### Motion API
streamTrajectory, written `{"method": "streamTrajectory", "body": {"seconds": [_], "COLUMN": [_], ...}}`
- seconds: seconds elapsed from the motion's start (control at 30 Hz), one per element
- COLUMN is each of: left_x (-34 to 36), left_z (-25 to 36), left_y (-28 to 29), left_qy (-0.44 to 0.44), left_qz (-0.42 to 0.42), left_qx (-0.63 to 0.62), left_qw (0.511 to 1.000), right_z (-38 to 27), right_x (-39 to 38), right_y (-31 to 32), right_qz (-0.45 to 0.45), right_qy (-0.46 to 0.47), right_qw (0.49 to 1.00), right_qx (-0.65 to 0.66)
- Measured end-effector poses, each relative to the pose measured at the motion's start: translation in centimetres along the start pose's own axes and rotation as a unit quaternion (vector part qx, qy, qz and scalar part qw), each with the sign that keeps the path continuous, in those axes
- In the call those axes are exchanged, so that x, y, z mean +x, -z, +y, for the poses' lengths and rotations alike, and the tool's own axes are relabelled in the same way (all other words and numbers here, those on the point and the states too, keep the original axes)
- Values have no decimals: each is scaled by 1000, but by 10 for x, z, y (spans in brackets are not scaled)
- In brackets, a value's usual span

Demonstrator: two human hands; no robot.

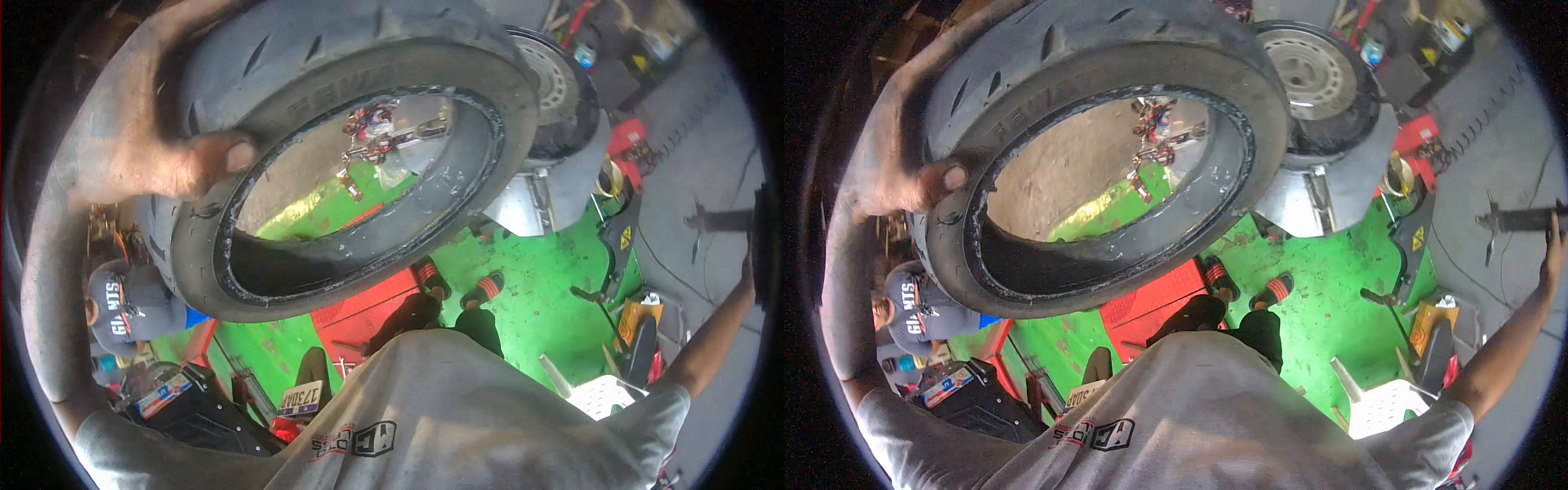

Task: Removing a motorcycle tire from a rim using a tire changer machine and a tire iron.

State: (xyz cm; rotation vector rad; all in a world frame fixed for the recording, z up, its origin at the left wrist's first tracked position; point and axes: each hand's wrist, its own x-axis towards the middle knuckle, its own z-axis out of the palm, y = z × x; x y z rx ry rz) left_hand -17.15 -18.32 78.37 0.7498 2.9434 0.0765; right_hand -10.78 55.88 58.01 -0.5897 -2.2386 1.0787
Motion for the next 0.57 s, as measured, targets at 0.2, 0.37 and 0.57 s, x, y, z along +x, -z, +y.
{"method": "streamTrajectory", "body": {"seconds": [0.2,0.37,0.57], "left_x": [27,-41,53], "left_z": [-105,-308,-443], "left_y": [-42,-80,-127], "left_qy": [61,88,166], "left_qz": [20,43,-29], "left_qx": [-189,-115,-120], "left_qw": [980,989,978], "right_z": [118,107,127], "right_x": [28,105,-47], "right_y": [65,57,18], "right_qz": [129,219,259], "right_qy": [-136,-123,-158], "right_qw": [982,968,888], "right_qx": [-20,8,-345]}}
